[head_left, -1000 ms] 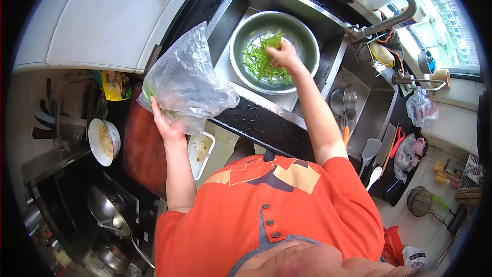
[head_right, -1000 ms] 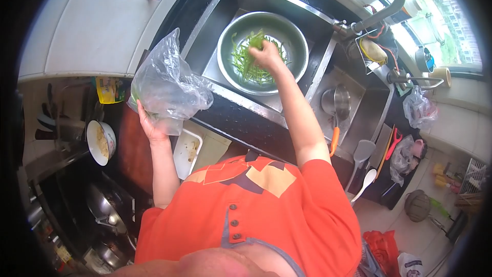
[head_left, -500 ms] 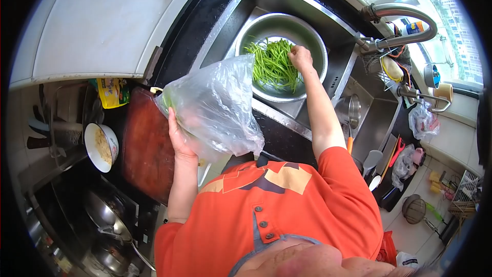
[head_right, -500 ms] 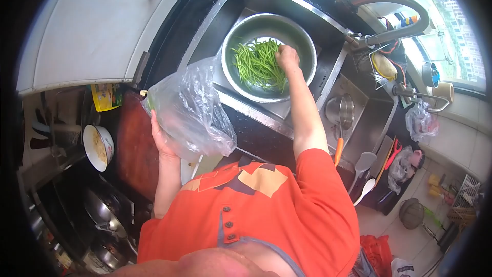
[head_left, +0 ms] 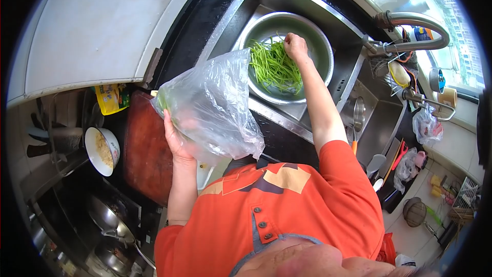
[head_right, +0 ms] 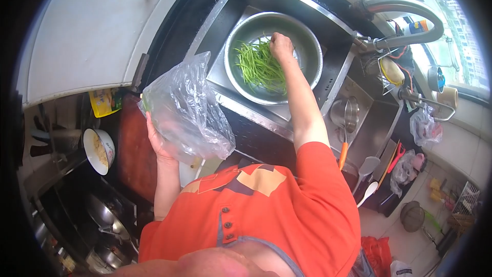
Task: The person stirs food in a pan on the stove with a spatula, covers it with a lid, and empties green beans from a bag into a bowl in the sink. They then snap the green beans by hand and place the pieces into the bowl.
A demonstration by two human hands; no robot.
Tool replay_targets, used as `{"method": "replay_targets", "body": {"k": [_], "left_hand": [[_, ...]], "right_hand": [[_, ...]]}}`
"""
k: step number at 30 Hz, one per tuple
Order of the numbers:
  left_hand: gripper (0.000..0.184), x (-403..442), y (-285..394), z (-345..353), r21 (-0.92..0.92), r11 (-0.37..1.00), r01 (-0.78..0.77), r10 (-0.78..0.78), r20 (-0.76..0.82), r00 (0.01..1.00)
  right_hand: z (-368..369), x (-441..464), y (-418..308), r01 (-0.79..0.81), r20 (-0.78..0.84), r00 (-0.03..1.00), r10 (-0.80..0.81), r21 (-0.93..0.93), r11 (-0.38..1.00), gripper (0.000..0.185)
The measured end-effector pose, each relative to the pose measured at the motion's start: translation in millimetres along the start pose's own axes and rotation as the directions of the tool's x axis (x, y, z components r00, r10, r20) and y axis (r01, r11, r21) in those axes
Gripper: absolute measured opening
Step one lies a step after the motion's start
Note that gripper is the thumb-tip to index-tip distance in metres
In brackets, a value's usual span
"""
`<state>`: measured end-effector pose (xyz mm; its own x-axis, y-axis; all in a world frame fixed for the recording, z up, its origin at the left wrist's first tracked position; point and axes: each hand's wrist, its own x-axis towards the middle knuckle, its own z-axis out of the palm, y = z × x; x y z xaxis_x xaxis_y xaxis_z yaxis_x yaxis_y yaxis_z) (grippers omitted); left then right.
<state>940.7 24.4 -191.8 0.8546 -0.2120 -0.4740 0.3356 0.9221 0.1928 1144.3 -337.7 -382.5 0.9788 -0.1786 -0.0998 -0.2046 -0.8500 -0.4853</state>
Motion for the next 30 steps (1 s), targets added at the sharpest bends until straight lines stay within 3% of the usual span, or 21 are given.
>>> {"method": "replay_targets", "body": {"k": [6, 8, 13, 15, 16, 17, 19, 22, 23, 28, 30], "left_hand": [[0.051, -5, 3, 5, 0.061, 0.997, -0.046, 0.053, -0.120, 0.991], [0.052, -5, 5, 2, 0.048, 0.998, -0.045, 0.050, -0.112, 0.992], [0.052, -2, 5, -6, 0.083, 0.996, -0.041, 0.051, -0.125, 0.991], [0.050, 2, 6, -10, -0.012, 1.000, 0.028, -0.028, 0.055, 0.998], [0.050, 3, 5, -8, -0.011, 0.999, 0.031, -0.030, 0.058, 0.998], [0.049, 3, 3, -4, -0.007, 1.000, 0.015, -0.014, 0.037, 0.999], [0.048, 2, 0, -1, 0.003, 1.000, 0.002, -0.002, 0.020, 1.000], [0.056, 0, -2, 2, 0.073, 0.996, -0.042, 0.045, -0.047, 0.998], [0.056, -1, -4, 5, 0.096, 0.994, -0.051, 0.057, -0.062, 0.996], [0.057, 1, -19, 2, 0.100, 0.995, -0.015, 0.017, -0.015, 1.000], [0.060, 1, -38, 15, -0.118, 0.977, 0.175, -0.134, 0.294, 0.946]], "right_hand": [[27, 5, -9, 0.016, 0.121, 0.993, 0.012, -0.231, 0.973, 0.017], [29, 5, -5, 0.027, 0.080, 0.997, -0.011, -0.214, 0.976, 0.016], [8, -5, 7, -0.014, 0.021, 1.000, 0.014, 0.016, 1.000, 0.014], [2, -4, 15, -0.042, 0.019, 0.999, 0.040, 0.103, 0.994, 0.013], [-1, -4, 18, -0.043, 0.016, 0.999, 0.042, 0.103, 0.994, 0.013], [-4, -4, 21, -0.080, 0.022, 0.997, 0.077, 0.215, 0.973, 0.015], [-7, -1, 27, -0.109, 0.025, 0.994, 0.109, 0.466, 0.878, 0.018], [-44, -18, 14, -0.195, 0.122, 0.979, 0.161, 0.771, 0.606, 0.015], [-55, -25, 12, -0.200, 0.146, 0.979, 0.140, 0.811, 0.550, 0.015], [-128, -79, -9, -0.146, 0.106, 0.989, 0.104, 0.830, 0.538, 0.020], [-151, -105, -7, -0.115, 0.073, 0.992, 0.102, 0.856, 0.503, 0.021]]}}
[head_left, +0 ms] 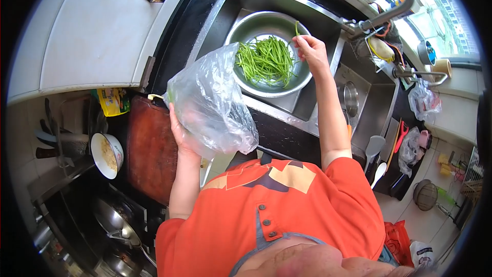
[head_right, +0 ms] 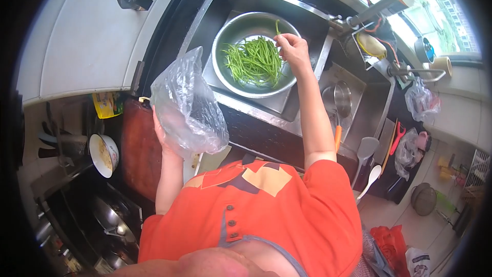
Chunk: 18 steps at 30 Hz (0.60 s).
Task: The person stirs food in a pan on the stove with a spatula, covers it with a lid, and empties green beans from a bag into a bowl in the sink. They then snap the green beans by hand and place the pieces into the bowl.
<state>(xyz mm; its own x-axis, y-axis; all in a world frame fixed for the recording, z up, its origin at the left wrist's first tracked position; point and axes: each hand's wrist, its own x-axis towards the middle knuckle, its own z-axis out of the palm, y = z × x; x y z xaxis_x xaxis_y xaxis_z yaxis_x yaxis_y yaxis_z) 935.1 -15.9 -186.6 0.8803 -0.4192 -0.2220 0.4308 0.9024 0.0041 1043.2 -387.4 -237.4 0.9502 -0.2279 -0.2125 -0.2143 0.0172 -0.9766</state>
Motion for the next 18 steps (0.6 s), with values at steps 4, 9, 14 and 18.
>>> {"method": "replay_targets", "body": {"k": [4, 9, 14, 18], "left_hand": [[0.072, 7, -57, 30, 0.323, 0.945, -0.052, 0.122, -0.201, 0.972], [0.071, -8, -118, 37, 0.029, 0.979, 0.201, -0.201, -0.011, 0.980], [0.055, -41, -168, 11, 0.179, 0.950, 0.257, -0.228, -0.167, 0.959], [0.050, -78, -188, -23, 0.615, 0.755, 0.226, -0.166, -0.154, 0.974]], "right_hand": [[-29, -60, -26, 0.078, -0.105, 0.990, -0.089, -0.109, 0.991, 0.023], [-54, -126, -39, 0.188, -0.070, 0.975, -0.209, -0.231, 0.955, 0.018], [-69, -190, -59, 0.222, -0.027, 0.974, -0.223, -0.038, 0.974, 0.017], [-87, -241, -69, 0.226, -0.046, 0.974, -0.222, 0.109, 0.968, 0.014]]}}
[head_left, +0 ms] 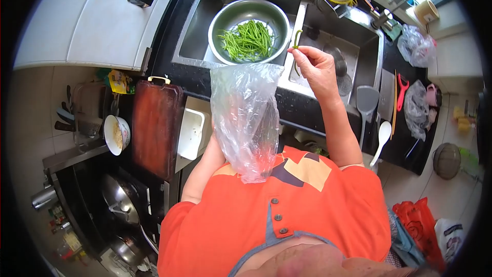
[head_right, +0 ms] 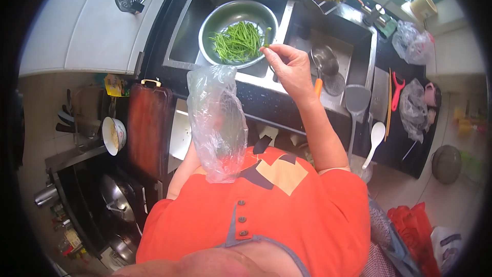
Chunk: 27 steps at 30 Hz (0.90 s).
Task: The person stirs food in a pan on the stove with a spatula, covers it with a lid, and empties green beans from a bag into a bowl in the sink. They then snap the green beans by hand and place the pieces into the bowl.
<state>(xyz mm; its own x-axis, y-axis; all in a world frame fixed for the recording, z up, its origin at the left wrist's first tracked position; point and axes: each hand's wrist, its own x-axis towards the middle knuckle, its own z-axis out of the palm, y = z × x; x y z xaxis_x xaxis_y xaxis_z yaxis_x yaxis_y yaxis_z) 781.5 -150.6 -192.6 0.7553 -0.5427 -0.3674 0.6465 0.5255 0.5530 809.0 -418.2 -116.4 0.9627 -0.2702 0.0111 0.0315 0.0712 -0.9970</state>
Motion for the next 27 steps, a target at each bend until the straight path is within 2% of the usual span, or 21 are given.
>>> {"method": "replay_targets", "body": {"k": [1, 3, 5, 6, 8, 9, 11, 12, 13, 14, 16, 19, 20, 23, 24, 25, 27], "left_hand": [[0.047, -1, -6, -5, -0.405, 0.897, 0.177, -0.054, 0.296, 0.954], [0.046, -10, -11, -10, -0.646, 0.613, 0.455, 0.002, 0.577, 0.817], [0.045, -26, -12, -8, -0.350, 0.888, 0.297, -0.154, 0.382, 0.911], [0.044, -34, -12, -6, -0.151, 0.960, 0.235, -0.188, 0.269, 0.945], [0.043, -50, -12, -3, 0.278, 0.949, 0.148, -0.169, 0.051, 0.984], [0.043, -56, -10, 5, 0.280, 0.943, 0.181, -0.208, 0.071, 0.975], [0.052, -58, -6, 38, -0.067, 0.948, 0.311, -0.294, 0.190, 0.937], [0.058, -53, -11, 44, -0.237, 0.895, 0.379, -0.321, 0.249, 0.914], [0.067, -45, -20, 15, -0.328, 0.786, 0.523, -0.400, 0.375, 0.836], [0.065, -44, -24, -3, -0.252, 0.796, 0.550, -0.451, 0.359, 0.817], [0.065, -49, -30, -4, -0.291, 0.788, 0.543, -0.472, 0.280, 0.836], [0.066, -56, -38, 0, -0.217, 0.825, 0.522, -0.468, 0.255, 0.846], [0.066, -59, -40, 2, -0.209, 0.819, 0.535, -0.481, 0.260, 0.837], [0.072, -70, -38, 21, -0.097, 0.869, 0.485, -0.465, 0.177, 0.867], [0.072, -74, -39, 22, -0.092, 0.878, 0.469, -0.450, 0.175, 0.876], [0.074, -76, -40, 21, -0.072, 0.844, 0.532, -0.517, 0.152, 0.842], [0.079, -76, -49, 15, -0.067, 0.795, 0.603, -0.592, 0.132, 0.795]], "right_hand": [[-3, -14, -2, 0.004, -0.020, 1.000, -0.004, -0.003, 1.000, 0.014], [-6, -45, -11, 0.022, -0.071, 0.997, -0.023, -0.006, 1.000, 0.014], [-12, -80, -12, 0.004, -0.157, 0.987, -0.013, -0.059, 0.998, 0.014], [-16, -100, -16, -0.009, -0.181, 0.983, -0.005, -0.078, 0.997, 0.013], [-16, -144, -21, -0.034, -0.275, 0.961, 0.010, -0.082, 0.996, 0.013], [-14, -167, -21, -0.054, -0.330, 0.944, 0.019, -0.096, 0.994, 0.013], [-10, -213, -15, -0.098, -0.417, 0.908, 0.027, -0.148, 0.984, 0.012], [-7, -234, -7, -0.090, -0.462, 0.887, 0.013, -0.145, 0.985, 0.011], [-6, -254, 0, -0.144, -0.508, 0.861, 0.033, -0.180, 0.973, 0.011], [-5, -273, 9, -0.198, -0.551, 0.832, 0.053, -0.206, 0.958, 0.010], [0, -306, 16, -0.184, -0.628, 0.778, 0.022, -0.195, 0.963, 0.010], [-1, -355, 23, -0.299, -0.748, 0.662, -0.054, -0.330, 0.896, 0.012], [-3, -370, 27, -0.305, -0.758, 0.650, -0.054, -0.326, 0.895, 0.012], [-15, -406, 53, -0.369, -0.768, 0.621, -0.159, -0.465, 0.805, 0.013], [-25, -417, 70, -0.447, -0.771, 0.624, -0.126, -0.485, 0.752, 0.014], [-40, -428, 94, -0.523, -0.743, 0.663, -0.088, -0.545, 0.655, 0.016], [-57, -436, 127, -0.645, -0.712, 0.702, -0.010, -0.642, 0.415, 0.021]]}}
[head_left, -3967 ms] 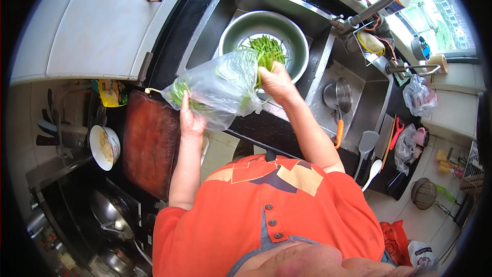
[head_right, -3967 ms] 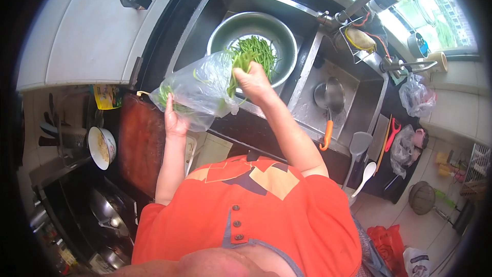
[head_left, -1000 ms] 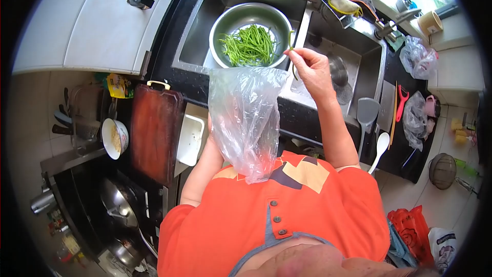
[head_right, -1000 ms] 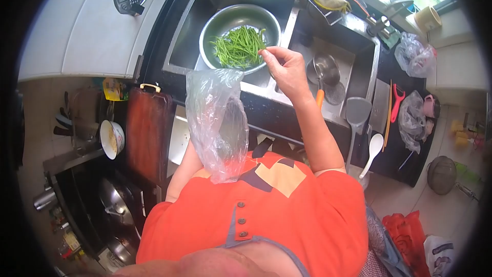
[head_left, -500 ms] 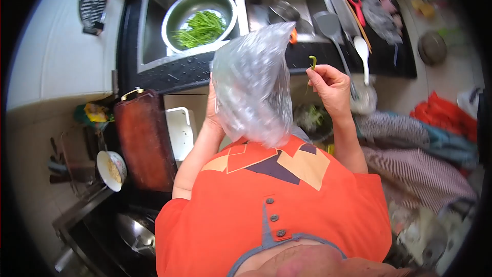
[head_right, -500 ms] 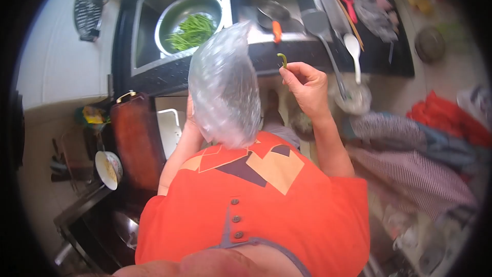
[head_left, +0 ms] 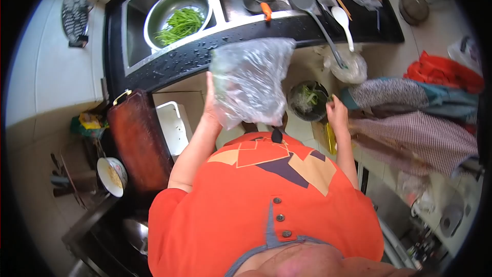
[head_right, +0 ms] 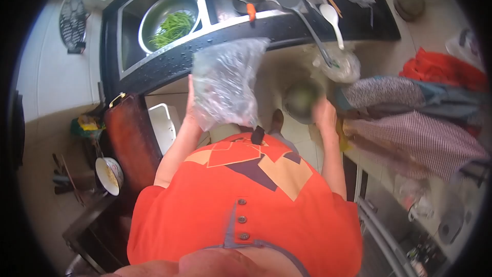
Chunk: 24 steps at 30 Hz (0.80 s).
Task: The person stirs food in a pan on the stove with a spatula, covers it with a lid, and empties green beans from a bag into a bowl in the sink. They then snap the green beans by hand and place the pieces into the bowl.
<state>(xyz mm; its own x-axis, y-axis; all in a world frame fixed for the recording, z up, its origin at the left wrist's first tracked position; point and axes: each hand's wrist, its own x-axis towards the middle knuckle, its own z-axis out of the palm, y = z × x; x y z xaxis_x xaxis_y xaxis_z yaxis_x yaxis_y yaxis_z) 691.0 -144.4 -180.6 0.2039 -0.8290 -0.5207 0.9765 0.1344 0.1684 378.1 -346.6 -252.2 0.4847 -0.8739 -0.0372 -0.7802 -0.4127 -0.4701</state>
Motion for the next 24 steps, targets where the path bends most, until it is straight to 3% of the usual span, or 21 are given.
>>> {"method": "replay_targets", "body": {"k": [1, 2, 3, 5, 6, 7, 10, 14, 17, 19, 21, 22, 24], "left_hand": [[0.073, 1, -6, 0, -0.026, 0.999, 0.026, -0.025, 0.025, 0.999], [0.074, 3, -12, -1, -0.030, 1.000, 0.005, -0.005, 0.021, 1.000], [0.075, 5, -18, -4, -0.035, 0.999, -0.010, 0.011, 0.015, 1.000], [0.077, 13, -27, -17, -0.050, 0.999, 0.006, -0.007, -0.023, 1.000], [0.076, 11, -29, -13, -0.068, 0.998, 0.000, -0.003, -0.030, 1.000], [0.075, 10, -31, -9, -0.088, 0.996, -0.007, 0.004, -0.029, 1.000], [0.073, 3, -33, -6, -0.128, 0.986, -0.104, 0.114, 0.072, 0.991], [0.070, -6, -32, -7, -0.123, 0.973, -0.196, 0.209, 0.106, 0.972], [0.066, -11, -32, -3, -0.096, 0.955, -0.281, 0.292, 0.133, 0.947], [0.062, -17, -23, -11, -0.168, 0.944, -0.286, 0.327, 0.333, 0.884], [0.060, -25, -13, -15, -0.080, 0.927, -0.366, 0.373, 0.298, 0.879], [0.058, -30, -9, -15, 0.022, 0.907, -0.420, 0.400, 0.259, 0.879], [0.057, -41, -1, -9, 0.053, 0.885, -0.462, 0.444, 0.203, 0.873]], "right_hand": [[5, -1, 7, -0.011, 0.030, 0.999, 0.015, -0.152, 0.988, 0.024], [10, 4, 16, -0.023, 0.051, 0.998, 0.028, -0.101, 0.995, 0.026], [31, 11, 51, 0.030, 0.018, 0.999, -0.030, 0.012, 0.999, 0.021], [-13, 19, -11, -0.236, 0.229, 0.959, 0.167, 0.320, 0.917, 0.019], [-17, 23, -23, -0.116, 0.147, 0.987, 0.065, 0.371, 0.921, 0.018], [-25, 26, -36, -0.102, 0.148, 0.988, 0.049, 0.371, 0.923, 0.018], [-56, 39, -82, -0.083, 0.289, 0.952, -0.100, 0.559, 0.825, 0.022], [-90, 45, -132, -0.135, 0.600, 0.725, -0.339, 0.606, 0.784, 0.021], [-88, 44, -163, -0.190, 0.697, 0.543, -0.468, 0.645, 0.741, 0.012], [-85, 41, -175, -0.177, 0.697, 0.536, -0.476, 0.644, 0.744, 0.011], [-87, 41, -180, -0.227, 0.604, 0.554, -0.573, 0.772, 0.594, 0.011], [-89, 44, -180, -0.205, 0.566, 0.538, -0.625, 0.807, 0.554, 0.015], [-81, 46, -189, -0.068, 0.358, 0.554, -0.751, 0.919, 0.388, 0.016]]}}
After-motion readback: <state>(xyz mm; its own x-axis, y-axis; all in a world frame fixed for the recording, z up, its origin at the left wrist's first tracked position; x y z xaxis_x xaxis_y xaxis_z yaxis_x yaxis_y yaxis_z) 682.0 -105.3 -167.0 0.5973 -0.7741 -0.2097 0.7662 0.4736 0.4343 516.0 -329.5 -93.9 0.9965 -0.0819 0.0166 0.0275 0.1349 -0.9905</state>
